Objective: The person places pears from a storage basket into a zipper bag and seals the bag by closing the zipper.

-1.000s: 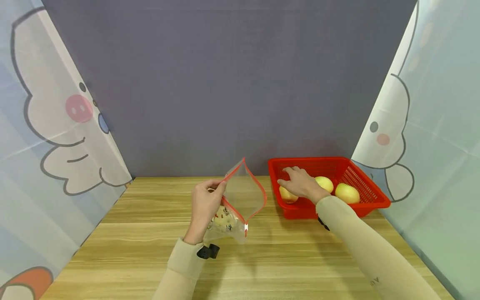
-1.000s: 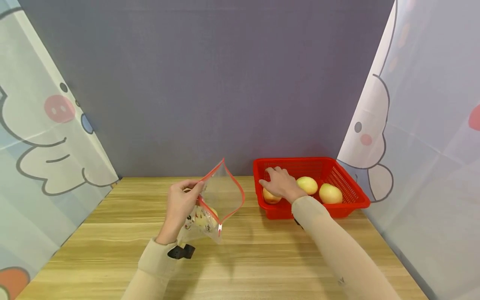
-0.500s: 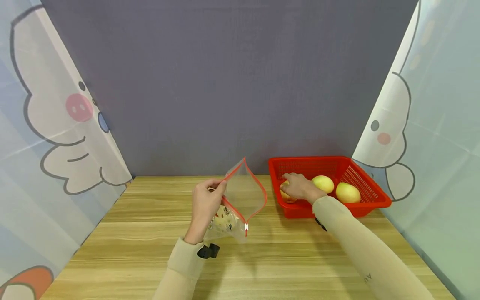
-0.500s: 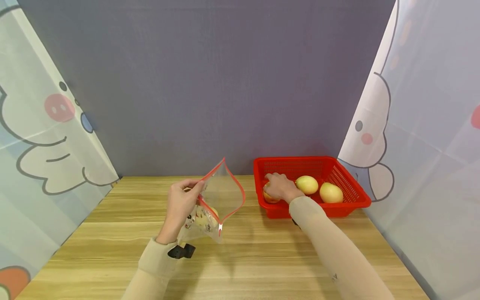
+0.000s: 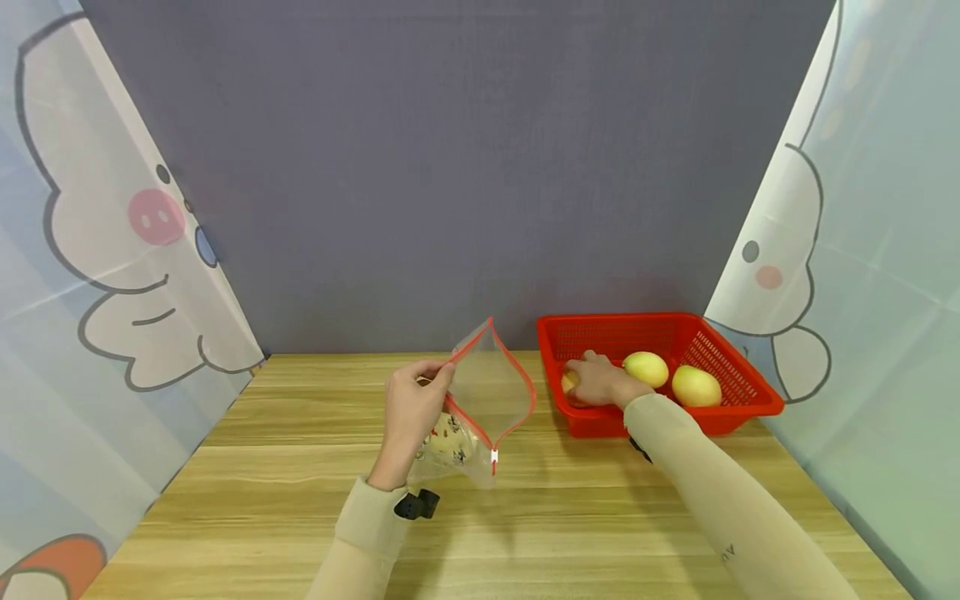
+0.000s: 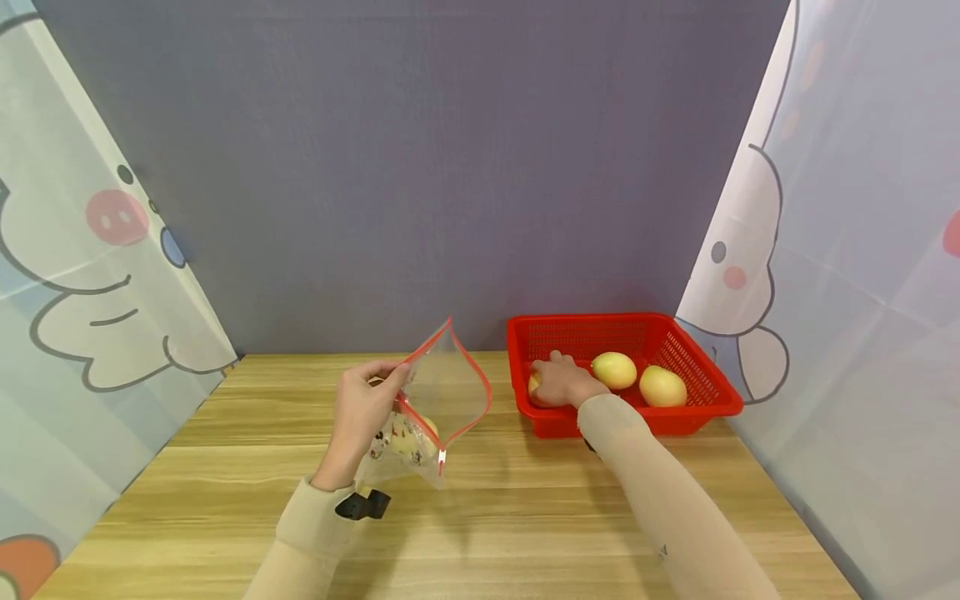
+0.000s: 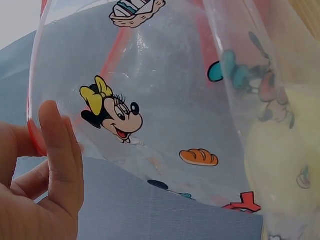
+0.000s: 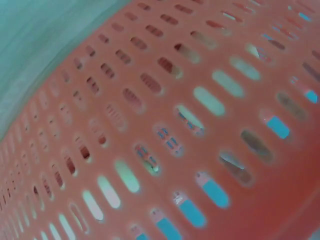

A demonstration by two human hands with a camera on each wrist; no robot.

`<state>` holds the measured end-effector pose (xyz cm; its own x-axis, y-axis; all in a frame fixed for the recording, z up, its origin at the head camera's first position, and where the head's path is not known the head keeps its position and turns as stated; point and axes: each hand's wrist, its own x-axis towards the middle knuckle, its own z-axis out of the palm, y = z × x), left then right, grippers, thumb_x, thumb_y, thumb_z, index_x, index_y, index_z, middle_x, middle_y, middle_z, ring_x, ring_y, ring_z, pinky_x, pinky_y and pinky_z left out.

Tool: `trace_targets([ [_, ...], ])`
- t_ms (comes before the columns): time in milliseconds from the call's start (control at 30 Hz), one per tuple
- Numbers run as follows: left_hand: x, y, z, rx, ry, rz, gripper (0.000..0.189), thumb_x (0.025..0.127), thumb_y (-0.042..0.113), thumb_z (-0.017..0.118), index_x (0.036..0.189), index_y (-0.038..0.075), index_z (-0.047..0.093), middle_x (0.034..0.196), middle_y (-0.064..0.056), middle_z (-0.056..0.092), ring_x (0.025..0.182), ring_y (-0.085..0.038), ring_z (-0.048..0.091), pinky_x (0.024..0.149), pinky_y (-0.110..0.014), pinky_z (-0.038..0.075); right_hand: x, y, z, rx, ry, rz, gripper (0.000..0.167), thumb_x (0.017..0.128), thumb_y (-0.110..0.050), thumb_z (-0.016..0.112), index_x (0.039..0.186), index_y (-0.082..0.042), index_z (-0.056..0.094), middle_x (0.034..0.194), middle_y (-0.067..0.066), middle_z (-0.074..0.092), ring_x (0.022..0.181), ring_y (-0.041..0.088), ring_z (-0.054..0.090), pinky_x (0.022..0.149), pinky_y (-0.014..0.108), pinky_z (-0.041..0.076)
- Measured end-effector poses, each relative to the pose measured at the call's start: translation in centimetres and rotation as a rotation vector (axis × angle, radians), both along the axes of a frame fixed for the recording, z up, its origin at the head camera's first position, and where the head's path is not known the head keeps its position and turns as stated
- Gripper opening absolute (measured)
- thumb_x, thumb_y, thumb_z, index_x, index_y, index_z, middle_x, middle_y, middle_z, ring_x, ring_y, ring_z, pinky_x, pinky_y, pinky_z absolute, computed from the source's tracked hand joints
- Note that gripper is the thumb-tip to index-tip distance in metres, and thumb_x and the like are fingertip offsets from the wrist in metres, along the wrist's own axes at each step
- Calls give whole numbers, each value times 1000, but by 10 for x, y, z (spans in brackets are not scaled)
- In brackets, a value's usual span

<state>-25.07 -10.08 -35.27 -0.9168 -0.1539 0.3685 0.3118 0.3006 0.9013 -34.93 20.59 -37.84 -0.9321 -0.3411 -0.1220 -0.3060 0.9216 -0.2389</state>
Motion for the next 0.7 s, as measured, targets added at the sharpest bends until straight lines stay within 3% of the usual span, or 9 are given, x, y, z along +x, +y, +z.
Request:
trace_targets([
  [133, 0, 0, 0, 1, -2, -3, 21, 97, 19, 71, 105, 2, 78, 80, -14, 68, 51, -30, 66, 43, -30, 55, 0, 5, 0, 11, -38, -74, 66, 87, -27, 68, 147, -6, 51, 123, 21, 46, 103, 38, 52, 86, 53, 52],
  [267, 0, -1, 0, 4, 1, -6, 22, 97, 19, 71, 105, 1, 78, 77, -13, 68, 54, -37, 67, 43, -30, 55, 1, 10, -2, 38, -73, -125, 74, 87, -31, 69, 152, -5, 44, 133, 27, 42, 104, 40, 56, 91, 58, 51],
  [500, 0, -2, -1, 7, 1, 8, 20, 96, 18, 72, 104, 1, 78, 80, -14, 67, 48, -23, 65, 44, -31, 56, 3, 15, -6, 50, -116, -129, 80, 88, -40, 67, 151, 2, 42, 150, 34, 35, 129, 49, 48, 106, 64, 41],
  [700, 0, -2, 0, 14, 1, 7, 19, 96, 19, 72, 104, 2, 79, 76, -11, 67, 49, -26, 66, 44, -31, 56, 2, 18, -9, 8, -170, -141, 83, 88, -44, 67, 148, 7, 40, 147, 28, 47, 133, 43, 47, 111, 60, 38],
])
